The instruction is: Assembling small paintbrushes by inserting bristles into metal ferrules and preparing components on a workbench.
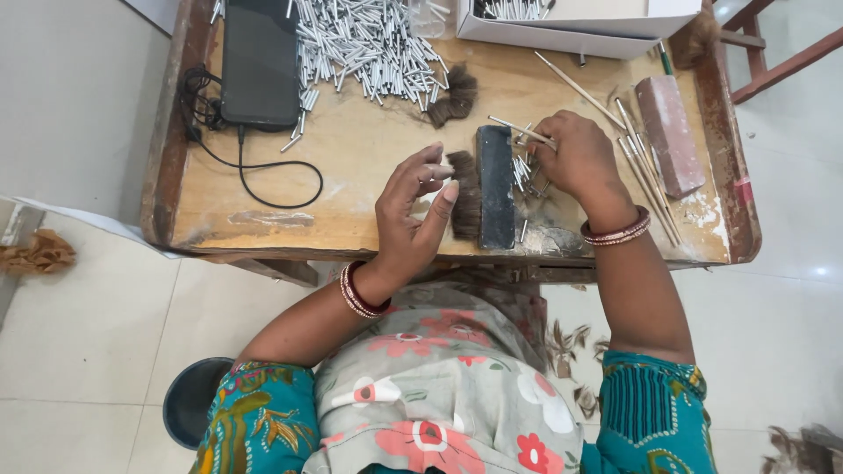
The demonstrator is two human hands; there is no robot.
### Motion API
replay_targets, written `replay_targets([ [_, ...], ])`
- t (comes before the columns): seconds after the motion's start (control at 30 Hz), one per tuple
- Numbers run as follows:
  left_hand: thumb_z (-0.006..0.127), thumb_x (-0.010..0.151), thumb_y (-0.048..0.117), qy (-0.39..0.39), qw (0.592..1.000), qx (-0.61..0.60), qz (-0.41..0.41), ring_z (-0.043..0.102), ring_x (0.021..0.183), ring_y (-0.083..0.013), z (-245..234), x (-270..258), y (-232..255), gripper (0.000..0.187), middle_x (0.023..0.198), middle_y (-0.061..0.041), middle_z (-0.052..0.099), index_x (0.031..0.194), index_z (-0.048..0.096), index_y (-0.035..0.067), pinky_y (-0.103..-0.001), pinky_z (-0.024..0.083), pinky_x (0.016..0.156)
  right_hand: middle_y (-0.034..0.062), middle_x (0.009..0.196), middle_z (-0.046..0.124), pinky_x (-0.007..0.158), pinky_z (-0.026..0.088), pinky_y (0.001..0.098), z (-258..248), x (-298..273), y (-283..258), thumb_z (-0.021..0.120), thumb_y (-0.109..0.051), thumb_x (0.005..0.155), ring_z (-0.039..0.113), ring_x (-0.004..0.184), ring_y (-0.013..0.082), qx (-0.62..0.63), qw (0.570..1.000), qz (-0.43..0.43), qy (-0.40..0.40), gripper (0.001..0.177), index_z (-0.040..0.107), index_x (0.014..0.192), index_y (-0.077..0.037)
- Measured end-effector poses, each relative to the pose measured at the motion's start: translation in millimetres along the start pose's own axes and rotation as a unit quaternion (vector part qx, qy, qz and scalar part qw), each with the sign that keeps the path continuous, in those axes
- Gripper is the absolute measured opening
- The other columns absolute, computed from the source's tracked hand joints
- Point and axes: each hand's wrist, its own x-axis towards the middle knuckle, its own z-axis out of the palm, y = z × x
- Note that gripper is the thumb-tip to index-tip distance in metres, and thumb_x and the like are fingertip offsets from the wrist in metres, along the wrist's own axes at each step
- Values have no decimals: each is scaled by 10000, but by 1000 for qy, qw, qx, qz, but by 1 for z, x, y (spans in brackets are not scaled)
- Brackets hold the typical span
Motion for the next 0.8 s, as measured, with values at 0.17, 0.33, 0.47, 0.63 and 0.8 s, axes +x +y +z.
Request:
replay_targets([
  [0.17, 688, 1033, 131, -1, 1000, 22, -2, 700, 1182, -245, 1, -2, 2, 229, 1444, -192, 603, 1222, 668, 2, -337, 604, 973, 105, 957, 726, 741, 540, 410, -4, -34, -9, 748, -106, 946, 690, 859, 311, -41, 998, -51, 10, 24, 753, 968, -115],
  [0.33, 729, 1007, 127, -68, 993, 88, 32, 737, 1196, -294, 13, -3, 4, 146, 1206, -186, 742, 1097, 768, 18, -358, 593, 985, 74, 925, 758, 509, 400, 227, -9, -90, -72, 873, -65, 945, 560, 593, 71, 173, 958, 16, 230, 402, 626, 1258, -7],
  [0.47, 753, 968, 141, -119, 993, -4, -23, 766, 1089, -248, 27, -18, 0, 173, 1129, -188, 765, 1088, 768, 18, -340, 607, 936, 122, 1037, 752, 612, 496, 265, 7, -116, -104, 848, -26, 937, 663, 743, 124, 169, 946, -67, 269, 431, 582, 1276, -16],
  [0.63, 751, 974, 78, -67, 950, -171, -251, 562, 741, -103, 26, -22, 2, 150, 864, -113, 709, 1035, 773, -57, -276, 455, 634, 186, 1216, 679, 702, 463, 259, -10, -128, -123, 784, -54, 910, 555, 833, 156, 236, 945, 0, 225, 525, 546, 1367, 48],
  [0.8, 723, 999, 120, -1, 926, -295, -237, 729, 839, -98, 22, -24, -8, 169, 938, -60, 759, 1074, 697, -29, -255, 618, 771, 190, 1309, 649, 731, 531, 272, -2, -144, -125, 761, -21, 985, 641, 864, 181, 128, 960, -15, 250, 245, 709, 1221, 18],
])
